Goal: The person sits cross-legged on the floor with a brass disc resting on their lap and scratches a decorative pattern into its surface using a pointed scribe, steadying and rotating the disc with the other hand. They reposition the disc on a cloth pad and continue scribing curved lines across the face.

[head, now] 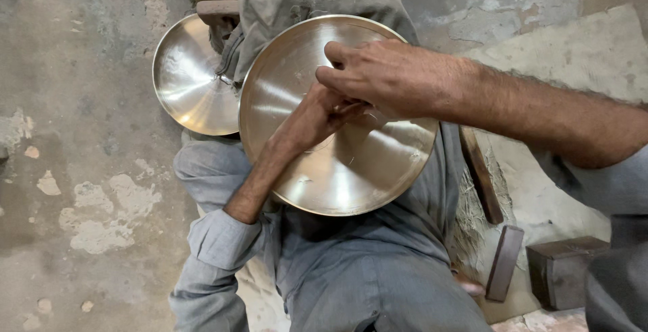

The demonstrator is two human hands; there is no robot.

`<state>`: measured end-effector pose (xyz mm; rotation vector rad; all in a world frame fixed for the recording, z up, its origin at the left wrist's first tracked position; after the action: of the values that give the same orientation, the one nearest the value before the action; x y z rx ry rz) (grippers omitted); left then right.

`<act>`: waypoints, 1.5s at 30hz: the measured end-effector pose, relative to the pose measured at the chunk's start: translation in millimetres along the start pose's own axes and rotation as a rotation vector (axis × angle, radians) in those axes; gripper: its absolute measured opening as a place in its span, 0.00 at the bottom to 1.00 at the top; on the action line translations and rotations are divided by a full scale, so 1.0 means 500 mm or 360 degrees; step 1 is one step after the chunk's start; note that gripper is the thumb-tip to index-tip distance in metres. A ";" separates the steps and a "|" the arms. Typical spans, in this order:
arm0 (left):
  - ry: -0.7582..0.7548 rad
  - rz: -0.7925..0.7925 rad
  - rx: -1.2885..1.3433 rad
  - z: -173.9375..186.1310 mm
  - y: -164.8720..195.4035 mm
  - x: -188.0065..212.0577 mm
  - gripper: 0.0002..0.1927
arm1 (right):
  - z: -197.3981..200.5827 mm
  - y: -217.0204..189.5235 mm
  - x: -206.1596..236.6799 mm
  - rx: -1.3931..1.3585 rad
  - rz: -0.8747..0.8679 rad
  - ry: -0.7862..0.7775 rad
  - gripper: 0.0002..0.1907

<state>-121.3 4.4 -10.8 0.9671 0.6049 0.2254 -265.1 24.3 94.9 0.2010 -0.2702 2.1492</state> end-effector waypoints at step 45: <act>-0.0070 -0.0033 -0.0264 0.009 -0.042 0.025 0.10 | -0.062 -0.111 0.015 0.0952 0.0554 -0.0637 0.07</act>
<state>-110.1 -5.1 -31.2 0.8039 0.5465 0.2316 -224.6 68.9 73.5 0.9948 0.1343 2.4727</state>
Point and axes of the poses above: each hand's wrist, its own x-axis away from the middle knuckle, its own z-axis out of the back of the hand, y = z × x, the point moved 2 cm from there along -x, towards the middle knuckle, and after that the axes turned 8 degrees about -z, right-handed, at the moved point
